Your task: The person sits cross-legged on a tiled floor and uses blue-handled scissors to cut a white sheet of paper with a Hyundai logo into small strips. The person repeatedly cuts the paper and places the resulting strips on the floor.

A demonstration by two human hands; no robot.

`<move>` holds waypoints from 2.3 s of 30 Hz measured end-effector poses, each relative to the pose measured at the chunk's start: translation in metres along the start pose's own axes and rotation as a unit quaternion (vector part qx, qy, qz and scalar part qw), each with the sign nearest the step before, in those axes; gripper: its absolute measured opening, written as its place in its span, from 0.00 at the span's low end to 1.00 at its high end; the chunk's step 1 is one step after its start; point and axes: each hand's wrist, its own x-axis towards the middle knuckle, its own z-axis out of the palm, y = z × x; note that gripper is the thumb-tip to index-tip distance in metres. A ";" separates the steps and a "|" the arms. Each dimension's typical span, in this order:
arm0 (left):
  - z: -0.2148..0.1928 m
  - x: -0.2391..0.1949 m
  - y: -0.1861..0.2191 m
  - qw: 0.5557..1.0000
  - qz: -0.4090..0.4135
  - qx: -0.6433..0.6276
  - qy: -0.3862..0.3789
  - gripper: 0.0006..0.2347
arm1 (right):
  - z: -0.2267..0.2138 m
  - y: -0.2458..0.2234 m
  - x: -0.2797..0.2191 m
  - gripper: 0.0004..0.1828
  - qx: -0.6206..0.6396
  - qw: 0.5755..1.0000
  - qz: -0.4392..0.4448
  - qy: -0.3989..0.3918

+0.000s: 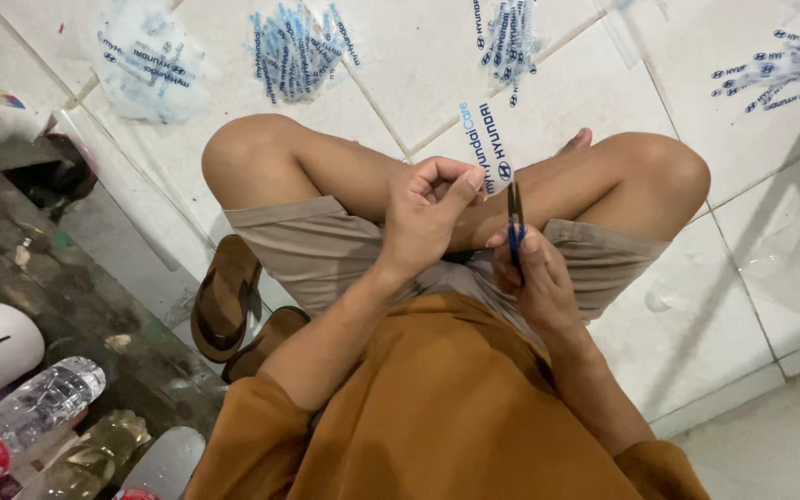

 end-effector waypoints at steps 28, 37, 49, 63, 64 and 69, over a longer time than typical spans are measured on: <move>-0.003 -0.007 0.002 0.997 -0.021 0.028 -0.062 0.03 | 0.008 -0.003 0.000 0.27 -0.097 0.995 -0.015 0.012; -0.010 -0.005 0.001 0.996 -0.029 0.033 -0.076 0.02 | 0.008 -0.003 0.004 0.28 -0.112 0.993 -0.016 0.017; -0.015 -0.013 0.009 0.990 -0.052 0.041 -0.127 0.03 | 0.010 0.000 0.010 0.26 -0.077 0.996 0.011 0.050; -0.033 0.023 -0.007 0.982 0.088 0.123 -0.114 0.06 | 0.023 -0.011 0.025 0.25 -0.121 0.992 0.005 0.025; -0.033 0.024 -0.004 0.982 0.088 0.123 -0.115 0.06 | 0.022 -0.009 0.027 0.25 -0.121 0.992 0.004 0.026; -0.039 0.032 0.000 0.968 0.131 0.178 -0.119 0.07 | 0.028 -0.015 0.040 0.28 -0.166 0.986 -0.006 0.020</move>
